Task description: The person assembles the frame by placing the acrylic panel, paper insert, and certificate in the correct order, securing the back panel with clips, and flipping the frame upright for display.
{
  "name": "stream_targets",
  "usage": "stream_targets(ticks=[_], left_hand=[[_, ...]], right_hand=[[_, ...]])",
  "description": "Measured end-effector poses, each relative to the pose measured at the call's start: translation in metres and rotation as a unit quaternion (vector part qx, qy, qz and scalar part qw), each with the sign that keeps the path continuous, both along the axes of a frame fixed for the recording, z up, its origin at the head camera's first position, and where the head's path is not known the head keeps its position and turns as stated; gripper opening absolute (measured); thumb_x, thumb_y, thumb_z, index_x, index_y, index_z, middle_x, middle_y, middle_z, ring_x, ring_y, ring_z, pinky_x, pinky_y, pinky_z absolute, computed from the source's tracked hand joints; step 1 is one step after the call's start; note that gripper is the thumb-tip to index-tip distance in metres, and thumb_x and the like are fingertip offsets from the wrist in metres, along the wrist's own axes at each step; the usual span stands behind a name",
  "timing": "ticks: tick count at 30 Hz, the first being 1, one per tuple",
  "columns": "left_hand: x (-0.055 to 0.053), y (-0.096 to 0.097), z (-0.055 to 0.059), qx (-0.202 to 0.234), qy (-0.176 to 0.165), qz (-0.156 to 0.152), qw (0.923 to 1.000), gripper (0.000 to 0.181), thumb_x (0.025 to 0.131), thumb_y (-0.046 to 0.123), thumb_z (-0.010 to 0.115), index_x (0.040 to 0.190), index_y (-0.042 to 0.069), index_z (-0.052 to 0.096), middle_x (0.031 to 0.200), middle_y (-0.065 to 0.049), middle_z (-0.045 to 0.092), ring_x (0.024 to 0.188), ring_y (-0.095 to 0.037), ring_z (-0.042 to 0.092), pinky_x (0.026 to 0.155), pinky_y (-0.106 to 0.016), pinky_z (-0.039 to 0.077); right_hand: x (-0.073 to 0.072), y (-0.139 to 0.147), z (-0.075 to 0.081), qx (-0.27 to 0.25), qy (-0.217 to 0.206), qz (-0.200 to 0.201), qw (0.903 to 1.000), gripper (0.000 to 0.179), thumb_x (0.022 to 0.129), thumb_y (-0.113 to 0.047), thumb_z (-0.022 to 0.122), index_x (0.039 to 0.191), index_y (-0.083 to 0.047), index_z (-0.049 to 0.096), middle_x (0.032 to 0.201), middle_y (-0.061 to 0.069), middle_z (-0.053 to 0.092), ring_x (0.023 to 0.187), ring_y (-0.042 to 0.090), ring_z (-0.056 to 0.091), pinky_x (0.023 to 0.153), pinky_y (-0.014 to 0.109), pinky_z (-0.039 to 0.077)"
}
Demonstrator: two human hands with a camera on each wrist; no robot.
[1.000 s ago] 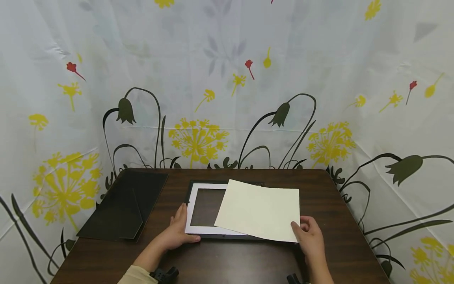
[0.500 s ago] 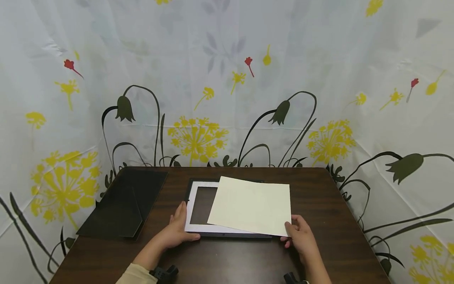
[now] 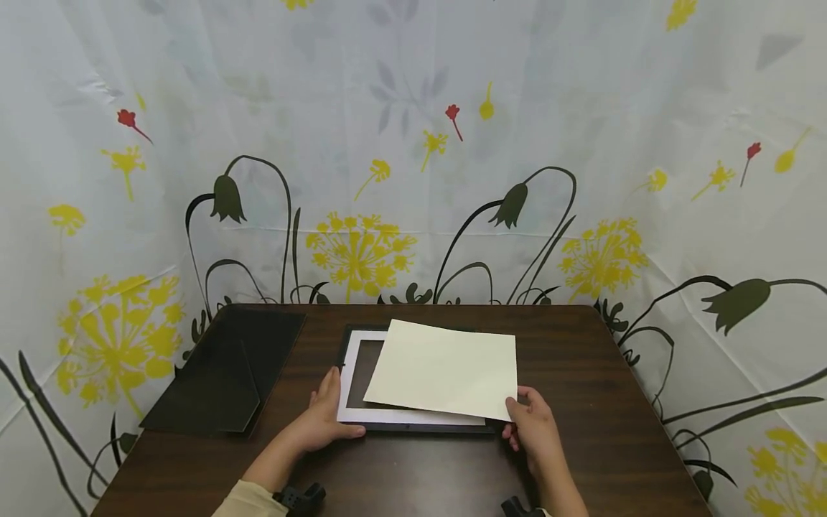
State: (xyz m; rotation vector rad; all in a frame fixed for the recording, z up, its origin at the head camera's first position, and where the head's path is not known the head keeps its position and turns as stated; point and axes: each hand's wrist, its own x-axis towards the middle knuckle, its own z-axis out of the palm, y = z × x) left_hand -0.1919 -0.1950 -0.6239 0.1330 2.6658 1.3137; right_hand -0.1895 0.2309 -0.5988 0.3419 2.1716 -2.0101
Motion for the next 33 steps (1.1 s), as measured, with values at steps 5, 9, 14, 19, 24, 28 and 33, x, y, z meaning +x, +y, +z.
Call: stream_targets(ticks=[5,9,14,19,24,28,33], left_hand=[[-0.001,-0.002,-0.001,-0.003,-0.001,0.001,1.0,0.154,0.07,0.035,0.104,0.17,-0.011,-0.004,0.178,-0.036,-0.005,0.167,-0.054,0.001,0.13,-0.074,-0.005],[-0.002,-0.002,-0.001,-0.003,0.001,0.003,1.0,0.154,0.07,0.035,0.104,0.169,-0.011,-0.003,0.178,-0.037,-0.005,0.167,-0.055,0.002,0.13,-0.075,-0.005],[-0.001,-0.001,-0.001,-0.005,0.003,0.0,1.0,0.155,0.069,0.038,0.104,0.169,-0.011,-0.003,0.178,-0.037,-0.004,0.167,-0.056,0.003,0.13,-0.075,-0.005],[-0.001,-0.002,-0.004,-0.003,0.008,-0.001,1.0,0.156,0.069,0.039,0.104,0.169,-0.011,-0.003,0.178,-0.037,-0.003,0.166,-0.057,0.003,0.129,-0.076,-0.004],[-0.003,-0.004,-0.006,-0.001,0.005,-0.002,1.0,0.158,0.067,0.041,0.105,0.17,-0.011,-0.004,0.178,-0.037,-0.004,0.167,-0.056,0.001,0.129,-0.075,-0.005],[-0.002,-0.003,-0.003,0.005,0.003,-0.004,1.0,0.157,0.067,0.039,0.105,0.169,-0.013,-0.004,0.178,-0.037,-0.005,0.167,-0.056,0.0,0.129,-0.075,-0.006],[-0.001,-0.002,0.0,0.01,-0.006,-0.003,0.9999,0.156,0.069,0.039,0.104,0.169,-0.013,-0.004,0.178,-0.037,-0.006,0.167,-0.055,-0.002,0.129,-0.075,-0.008]], right_hand=[[-0.001,-0.007,-0.001,0.064,-0.006,0.002,0.9979,0.042,0.109,-0.028,0.068,0.14,-0.004,0.054,0.069,0.004,0.066,0.05,0.016,0.057,0.043,0.027,0.042],[-0.001,-0.011,0.001,0.084,0.008,-0.014,0.9963,0.033,0.108,-0.02,0.068,0.134,-0.003,0.057,0.066,0.005,0.064,0.048,0.018,0.058,0.041,0.029,0.044],[-0.001,-0.013,0.002,0.034,0.016,-0.038,0.9985,0.035,0.109,-0.015,0.065,0.14,-0.001,0.057,0.073,0.007,0.067,0.054,0.018,0.064,0.047,0.03,0.054],[-0.003,-0.018,0.003,-0.033,0.029,-0.058,0.9973,0.037,0.109,-0.012,0.067,0.142,0.001,0.057,0.076,0.008,0.069,0.056,0.016,0.065,0.052,0.03,0.06],[-0.005,-0.027,0.001,-0.043,0.042,-0.042,0.9973,0.035,0.108,-0.012,0.069,0.139,0.001,0.059,0.077,0.009,0.07,0.056,0.017,0.066,0.052,0.031,0.06],[-0.005,-0.035,0.001,-0.048,0.055,-0.03,0.9969,0.032,0.108,-0.01,0.068,0.136,0.002,0.06,0.077,0.01,0.069,0.055,0.018,0.066,0.052,0.032,0.06],[-0.003,-0.039,0.002,-0.046,0.066,-0.037,0.996,0.03,0.108,-0.009,0.067,0.135,0.003,0.06,0.075,0.011,0.069,0.054,0.018,0.066,0.051,0.033,0.06]])
